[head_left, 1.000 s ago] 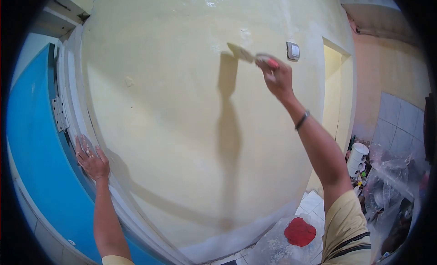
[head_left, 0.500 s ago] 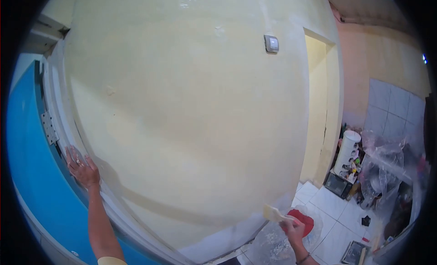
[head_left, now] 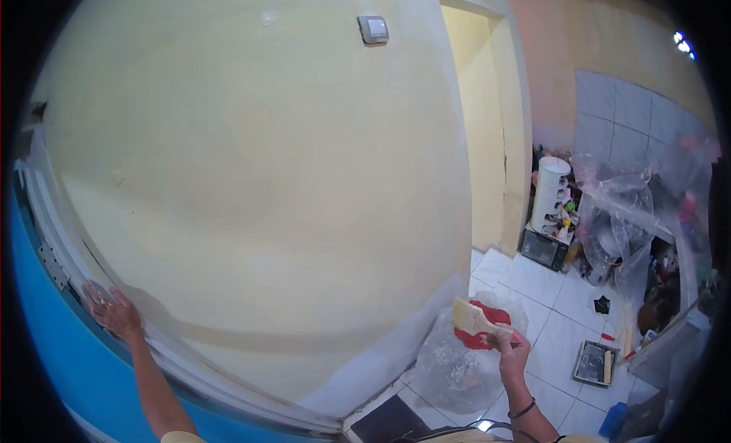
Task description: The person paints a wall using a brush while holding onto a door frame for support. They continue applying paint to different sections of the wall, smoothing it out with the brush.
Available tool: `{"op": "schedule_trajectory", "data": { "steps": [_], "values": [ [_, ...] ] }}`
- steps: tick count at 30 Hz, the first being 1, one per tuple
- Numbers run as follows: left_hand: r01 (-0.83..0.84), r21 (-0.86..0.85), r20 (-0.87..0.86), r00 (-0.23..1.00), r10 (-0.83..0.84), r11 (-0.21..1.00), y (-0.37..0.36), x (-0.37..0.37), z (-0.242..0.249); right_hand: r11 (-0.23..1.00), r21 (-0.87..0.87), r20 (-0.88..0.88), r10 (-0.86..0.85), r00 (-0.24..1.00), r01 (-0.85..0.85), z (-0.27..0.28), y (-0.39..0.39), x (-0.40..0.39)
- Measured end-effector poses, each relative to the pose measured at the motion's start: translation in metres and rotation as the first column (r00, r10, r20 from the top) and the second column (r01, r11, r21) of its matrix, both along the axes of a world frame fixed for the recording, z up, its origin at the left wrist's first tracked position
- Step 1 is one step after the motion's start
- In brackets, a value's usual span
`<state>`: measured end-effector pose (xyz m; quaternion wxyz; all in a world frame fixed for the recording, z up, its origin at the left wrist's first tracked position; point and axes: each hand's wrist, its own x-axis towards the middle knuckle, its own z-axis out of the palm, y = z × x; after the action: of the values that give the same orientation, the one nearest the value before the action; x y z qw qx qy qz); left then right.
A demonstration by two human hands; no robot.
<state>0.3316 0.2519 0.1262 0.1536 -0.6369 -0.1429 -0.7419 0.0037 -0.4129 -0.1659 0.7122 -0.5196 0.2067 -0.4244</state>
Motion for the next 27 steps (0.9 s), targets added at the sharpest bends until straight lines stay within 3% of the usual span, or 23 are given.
{"op": "schedule_trajectory", "data": {
  "steps": [6,12,21,27],
  "values": [
    [0.13,0.005,-0.025,0.991,-0.13,0.992,-0.014,-0.012,0.002,0.996,-0.021,-0.072,-0.091,0.993,0.09,-0.014,-0.022,-0.031],
    [0.103,-0.005,0.02,0.994,-0.103,0.995,-0.024,-0.014,0.002,0.992,-0.002,-0.101,-0.123,0.987,0.123,-0.017,-0.04,-0.035],
    [0.117,-0.012,0.038,0.993,-0.116,0.993,-0.018,-0.007,0.0,0.999,-0.037,-0.107,-0.014,0.994,0.01,0.017,-0.022,-0.005],
    [0.074,-0.065,0.034,0.997,-0.072,0.995,-0.017,-0.003,-0.001,0.997,-0.03,-0.131,0.069,0.989,-0.073,0.011,-0.008,0.01]
  ]
}}
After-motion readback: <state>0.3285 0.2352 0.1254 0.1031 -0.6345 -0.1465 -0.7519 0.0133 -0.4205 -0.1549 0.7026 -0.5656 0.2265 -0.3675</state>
